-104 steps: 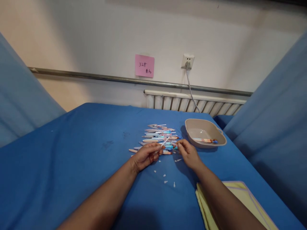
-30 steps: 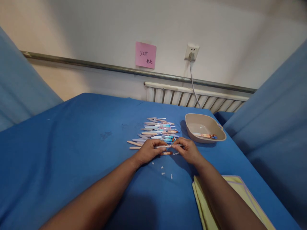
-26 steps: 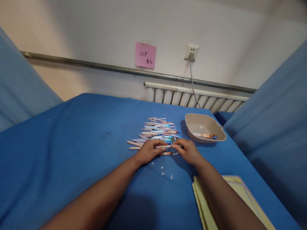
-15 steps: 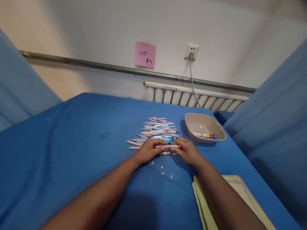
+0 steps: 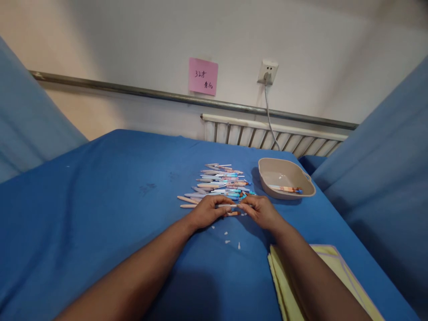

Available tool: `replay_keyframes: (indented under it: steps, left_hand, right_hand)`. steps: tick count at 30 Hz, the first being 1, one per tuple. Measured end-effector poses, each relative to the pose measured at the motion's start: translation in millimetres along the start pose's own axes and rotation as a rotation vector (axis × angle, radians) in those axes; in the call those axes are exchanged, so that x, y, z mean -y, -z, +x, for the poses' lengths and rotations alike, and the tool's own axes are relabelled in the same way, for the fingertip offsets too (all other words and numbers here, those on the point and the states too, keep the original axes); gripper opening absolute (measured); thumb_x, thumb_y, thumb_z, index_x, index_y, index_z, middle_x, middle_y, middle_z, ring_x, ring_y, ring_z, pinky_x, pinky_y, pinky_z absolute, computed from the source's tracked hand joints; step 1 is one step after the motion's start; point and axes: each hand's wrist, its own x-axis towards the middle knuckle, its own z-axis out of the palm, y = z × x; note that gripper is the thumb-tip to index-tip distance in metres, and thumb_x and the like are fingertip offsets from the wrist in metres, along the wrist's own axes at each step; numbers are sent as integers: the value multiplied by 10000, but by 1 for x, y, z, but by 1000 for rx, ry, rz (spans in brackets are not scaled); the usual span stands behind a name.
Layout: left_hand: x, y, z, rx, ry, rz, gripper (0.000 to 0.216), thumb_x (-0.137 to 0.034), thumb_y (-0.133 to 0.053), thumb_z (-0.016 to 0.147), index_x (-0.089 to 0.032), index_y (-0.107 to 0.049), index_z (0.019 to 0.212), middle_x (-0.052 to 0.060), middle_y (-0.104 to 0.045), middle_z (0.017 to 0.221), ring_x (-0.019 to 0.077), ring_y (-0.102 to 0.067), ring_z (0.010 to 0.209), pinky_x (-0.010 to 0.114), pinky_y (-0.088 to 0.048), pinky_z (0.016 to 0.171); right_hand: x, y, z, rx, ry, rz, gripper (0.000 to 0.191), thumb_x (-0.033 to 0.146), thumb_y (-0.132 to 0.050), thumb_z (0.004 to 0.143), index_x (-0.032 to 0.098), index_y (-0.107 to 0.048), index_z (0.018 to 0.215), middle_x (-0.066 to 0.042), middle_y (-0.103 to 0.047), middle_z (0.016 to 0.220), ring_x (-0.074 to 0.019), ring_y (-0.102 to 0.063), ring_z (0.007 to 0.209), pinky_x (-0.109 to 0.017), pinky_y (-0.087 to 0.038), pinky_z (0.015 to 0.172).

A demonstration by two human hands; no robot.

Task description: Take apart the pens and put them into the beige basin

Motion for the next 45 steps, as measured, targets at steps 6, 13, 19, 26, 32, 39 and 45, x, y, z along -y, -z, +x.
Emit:
replay_keyframes:
  steps: [6,13,19,26,32,39,45]
  left_hand:
    - [0,-2,1,-10,23,-23,284,-356,-616,779,-139,-667,954,18,-657,768,106,-537,597,218,-438,586]
    - [0,-3,1,5,9,-7,306,-363,-620,777,-147,-670,988,30,-671,832,108,-546,613,221,-444,588]
    - [0,-4,1,-11,24,-43,272,-336,-629,775,-137,-664,956,18,-656,769,102,-532,591,211,-433,570]
    - [-5,-4,0,-18,-15,1,247,-325,-637,768,-137,-677,923,21,-658,789,112,-542,641,212,-432,602]
    - [0,-4,1,-12,9,-46,250,-323,-622,782,-141,-667,947,9,-647,750,101,-529,603,206,-424,582]
    - [-2,-5,0,-11,-9,-10,291,-354,-646,756,-145,-676,956,32,-675,839,123,-562,660,231,-445,631]
    - [-2,-4,1,-17,14,-6,285,-372,-626,773,-143,-670,937,25,-669,770,120,-550,620,220,-425,586]
  right_hand:
    - [6,0,-1,-91,34,-43,134,239,-627,797,188,-542,887,-38,-595,845,-171,-562,775,-274,-423,681]
    - [3,0,-1,-7,41,-103,172,266,-465,923,202,-601,840,-25,-626,750,-158,-577,708,-271,-413,664]
    - [9,1,-2,-47,42,-122,142,275,-613,826,185,-548,916,-55,-605,884,-179,-568,798,-283,-431,697]
    - [5,1,-1,88,54,-172,182,246,-441,931,208,-600,851,-31,-636,795,-160,-578,754,-278,-416,701]
    - [10,1,-3,-17,24,-166,150,272,-599,829,192,-537,939,-49,-602,891,-174,-559,786,-277,-422,684]
    - [6,1,-2,61,48,-198,172,258,-443,933,201,-595,876,-36,-632,797,-162,-581,762,-274,-411,698]
    - [11,1,-3,-14,43,-189,136,259,-596,832,191,-535,933,-49,-598,884,-175,-557,778,-277,-413,673]
